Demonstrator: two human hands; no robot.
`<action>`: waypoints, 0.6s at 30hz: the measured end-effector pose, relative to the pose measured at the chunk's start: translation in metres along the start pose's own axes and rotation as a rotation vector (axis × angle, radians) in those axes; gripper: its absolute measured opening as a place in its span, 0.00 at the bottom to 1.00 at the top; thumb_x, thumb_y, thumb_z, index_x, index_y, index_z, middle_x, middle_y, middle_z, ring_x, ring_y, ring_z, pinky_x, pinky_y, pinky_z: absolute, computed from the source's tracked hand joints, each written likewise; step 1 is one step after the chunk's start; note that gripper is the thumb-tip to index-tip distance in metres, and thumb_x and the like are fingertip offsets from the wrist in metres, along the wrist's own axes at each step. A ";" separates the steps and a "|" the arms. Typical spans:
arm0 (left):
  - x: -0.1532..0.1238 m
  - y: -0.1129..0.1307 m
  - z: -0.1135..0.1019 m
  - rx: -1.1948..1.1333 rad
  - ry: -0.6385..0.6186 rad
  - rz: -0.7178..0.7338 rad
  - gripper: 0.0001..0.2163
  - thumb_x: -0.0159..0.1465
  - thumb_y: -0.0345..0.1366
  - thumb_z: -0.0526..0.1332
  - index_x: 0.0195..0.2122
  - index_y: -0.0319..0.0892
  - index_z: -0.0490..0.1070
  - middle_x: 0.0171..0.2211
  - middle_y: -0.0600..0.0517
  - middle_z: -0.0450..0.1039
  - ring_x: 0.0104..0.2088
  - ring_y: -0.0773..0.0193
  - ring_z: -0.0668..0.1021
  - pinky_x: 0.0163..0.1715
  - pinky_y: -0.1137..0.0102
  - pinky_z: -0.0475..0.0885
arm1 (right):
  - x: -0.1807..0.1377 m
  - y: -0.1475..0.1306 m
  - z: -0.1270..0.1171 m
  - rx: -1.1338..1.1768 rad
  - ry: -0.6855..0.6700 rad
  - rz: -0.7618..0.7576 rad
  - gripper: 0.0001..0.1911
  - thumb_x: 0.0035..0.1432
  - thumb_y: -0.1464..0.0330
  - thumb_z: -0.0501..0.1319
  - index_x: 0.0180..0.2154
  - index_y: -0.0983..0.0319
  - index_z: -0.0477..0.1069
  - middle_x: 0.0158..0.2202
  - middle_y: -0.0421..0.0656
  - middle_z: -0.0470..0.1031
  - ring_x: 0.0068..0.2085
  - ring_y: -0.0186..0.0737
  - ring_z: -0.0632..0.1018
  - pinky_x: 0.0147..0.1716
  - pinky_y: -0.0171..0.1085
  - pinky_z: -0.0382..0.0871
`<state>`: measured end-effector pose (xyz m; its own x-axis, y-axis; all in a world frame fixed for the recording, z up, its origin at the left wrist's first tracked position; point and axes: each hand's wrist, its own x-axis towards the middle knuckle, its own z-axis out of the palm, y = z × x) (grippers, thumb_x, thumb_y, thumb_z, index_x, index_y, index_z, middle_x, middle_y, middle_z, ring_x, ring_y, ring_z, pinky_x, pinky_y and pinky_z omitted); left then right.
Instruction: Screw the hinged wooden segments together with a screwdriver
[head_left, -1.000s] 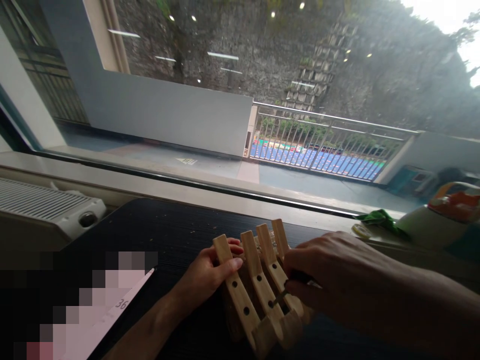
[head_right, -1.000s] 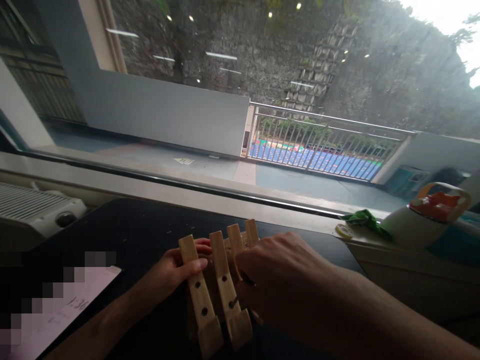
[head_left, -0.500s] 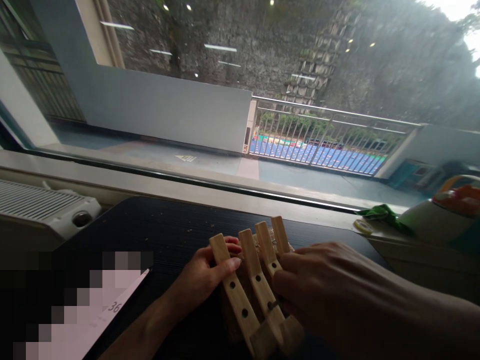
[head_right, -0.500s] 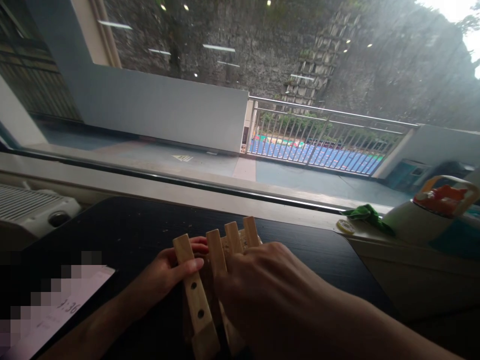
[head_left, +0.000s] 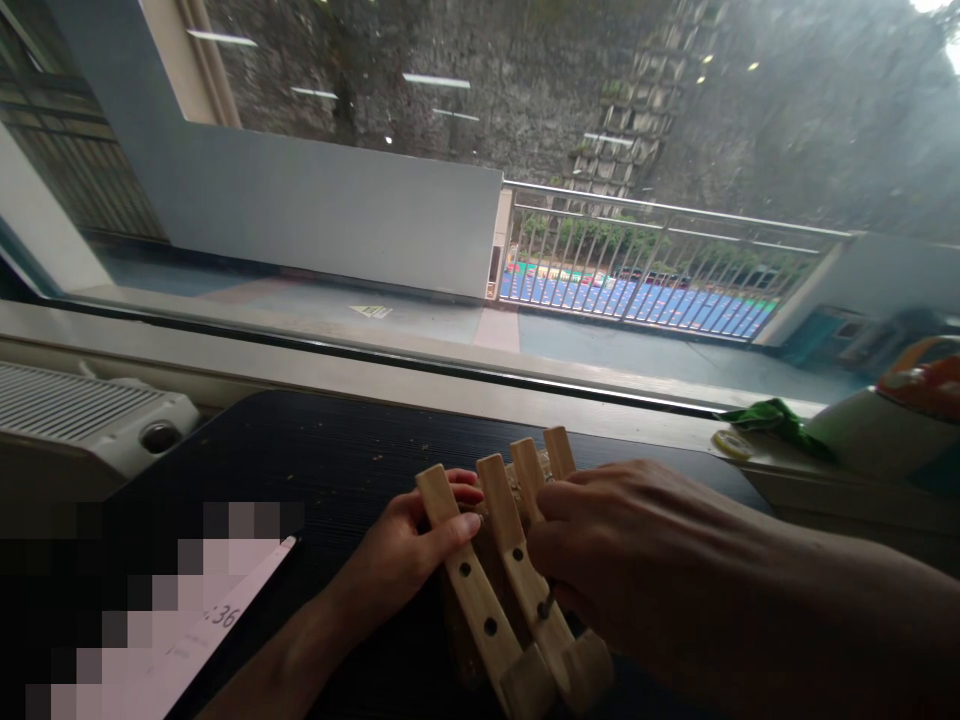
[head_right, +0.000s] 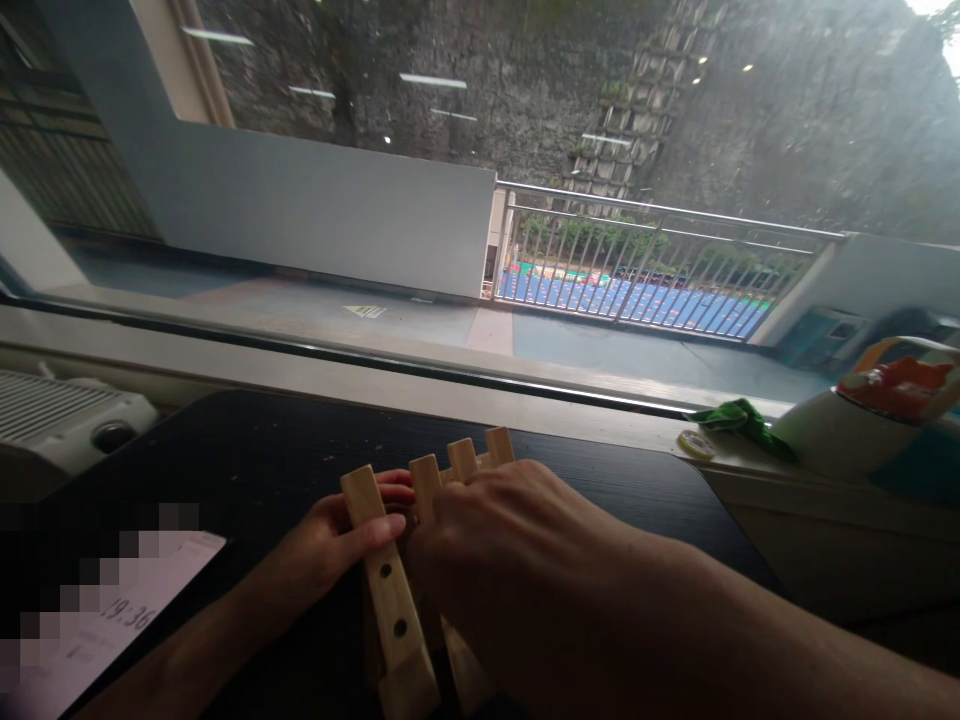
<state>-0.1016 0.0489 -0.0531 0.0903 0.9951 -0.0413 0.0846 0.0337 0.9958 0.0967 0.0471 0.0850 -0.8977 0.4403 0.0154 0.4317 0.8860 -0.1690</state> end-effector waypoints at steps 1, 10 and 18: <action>0.000 0.000 0.000 -0.002 -0.003 0.002 0.10 0.56 0.40 0.63 0.37 0.44 0.77 0.53 0.50 0.69 0.53 0.52 0.71 0.54 0.63 0.66 | -0.001 -0.002 0.001 -0.030 -0.004 -0.004 0.15 0.53 0.80 0.53 0.34 0.59 0.74 0.36 0.40 0.77 0.38 0.35 0.76 0.42 0.33 0.69; -0.002 0.002 0.000 -0.024 -0.005 -0.022 0.09 0.56 0.40 0.63 0.36 0.46 0.77 0.53 0.51 0.68 0.54 0.54 0.70 0.53 0.65 0.67 | -0.001 -0.001 0.000 -0.092 0.016 -0.020 0.14 0.57 0.78 0.53 0.38 0.60 0.74 0.36 0.43 0.77 0.37 0.35 0.76 0.40 0.32 0.70; -0.001 0.001 0.000 -0.047 -0.005 -0.031 0.09 0.56 0.40 0.63 0.37 0.46 0.76 0.53 0.51 0.69 0.54 0.52 0.70 0.53 0.64 0.66 | 0.001 0.004 0.002 -0.093 -0.043 0.024 0.12 0.58 0.76 0.52 0.35 0.60 0.74 0.31 0.42 0.76 0.32 0.35 0.76 0.32 0.31 0.70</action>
<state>-0.1012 0.0482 -0.0517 0.0936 0.9930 -0.0722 0.0411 0.0686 0.9968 0.0971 0.0509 0.0826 -0.8893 0.4564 -0.0298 0.4573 0.8860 -0.0761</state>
